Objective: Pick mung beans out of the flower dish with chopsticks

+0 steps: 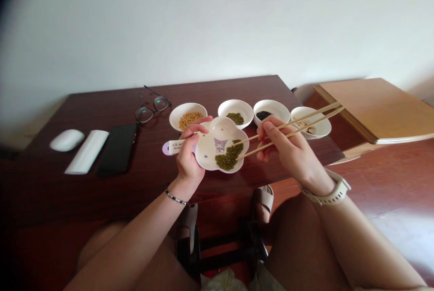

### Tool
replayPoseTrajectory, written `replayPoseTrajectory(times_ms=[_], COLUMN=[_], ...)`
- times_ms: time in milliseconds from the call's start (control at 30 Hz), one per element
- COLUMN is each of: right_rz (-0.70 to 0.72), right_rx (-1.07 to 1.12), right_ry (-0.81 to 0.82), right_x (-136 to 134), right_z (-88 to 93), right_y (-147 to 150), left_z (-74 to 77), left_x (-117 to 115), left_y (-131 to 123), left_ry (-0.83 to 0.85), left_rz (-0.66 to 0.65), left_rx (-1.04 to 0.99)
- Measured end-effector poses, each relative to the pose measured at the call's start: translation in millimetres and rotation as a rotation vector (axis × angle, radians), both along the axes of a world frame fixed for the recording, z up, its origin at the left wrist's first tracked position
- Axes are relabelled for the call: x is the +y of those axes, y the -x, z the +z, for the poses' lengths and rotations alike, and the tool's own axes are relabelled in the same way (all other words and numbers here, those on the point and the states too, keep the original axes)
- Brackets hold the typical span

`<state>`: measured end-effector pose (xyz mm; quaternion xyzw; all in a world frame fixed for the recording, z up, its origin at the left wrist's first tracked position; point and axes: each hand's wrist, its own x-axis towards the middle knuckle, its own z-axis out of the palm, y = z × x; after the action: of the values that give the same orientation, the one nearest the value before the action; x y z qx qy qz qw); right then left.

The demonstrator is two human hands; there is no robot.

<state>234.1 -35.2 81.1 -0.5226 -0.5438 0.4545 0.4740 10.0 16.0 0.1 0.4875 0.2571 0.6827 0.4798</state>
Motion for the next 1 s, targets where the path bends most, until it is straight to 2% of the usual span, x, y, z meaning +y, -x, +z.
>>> replayPoseTrajectory(times_ms=[233, 433, 600, 767, 900, 1000], right_rz=[-0.014, -0.006, -0.003, -0.051, -0.069, -0.126], right_rx=[-0.023, 0.054, 0.068, 0.103, 0.21, 0.267], right_ry=[-0.034, 0.019, 0.105, 0.142, 0.227, 0.206], right_x=[19, 27, 22, 13, 4, -2], right_z=[-17.1, -26.3, -27.0, -36.7, -41.0, -37.5], right_y=[-1, -5, 4, 4, -1, -4], left_z=[-2.5, -1.4, 1.8, 1.7, -0.8, -2.9], left_x=[2, 3, 3, 2, 2, 3], left_y=[0, 0, 1, 0, 0, -1], left_ry=[-0.004, -0.018, -0.045, -0.024, -0.024, -0.036], left_rz=[-0.023, 0.008, 0.014, -0.005, -0.021, -0.031], left_rx=[-0.023, 0.01, 0.03, -0.006, -0.006, -0.013])
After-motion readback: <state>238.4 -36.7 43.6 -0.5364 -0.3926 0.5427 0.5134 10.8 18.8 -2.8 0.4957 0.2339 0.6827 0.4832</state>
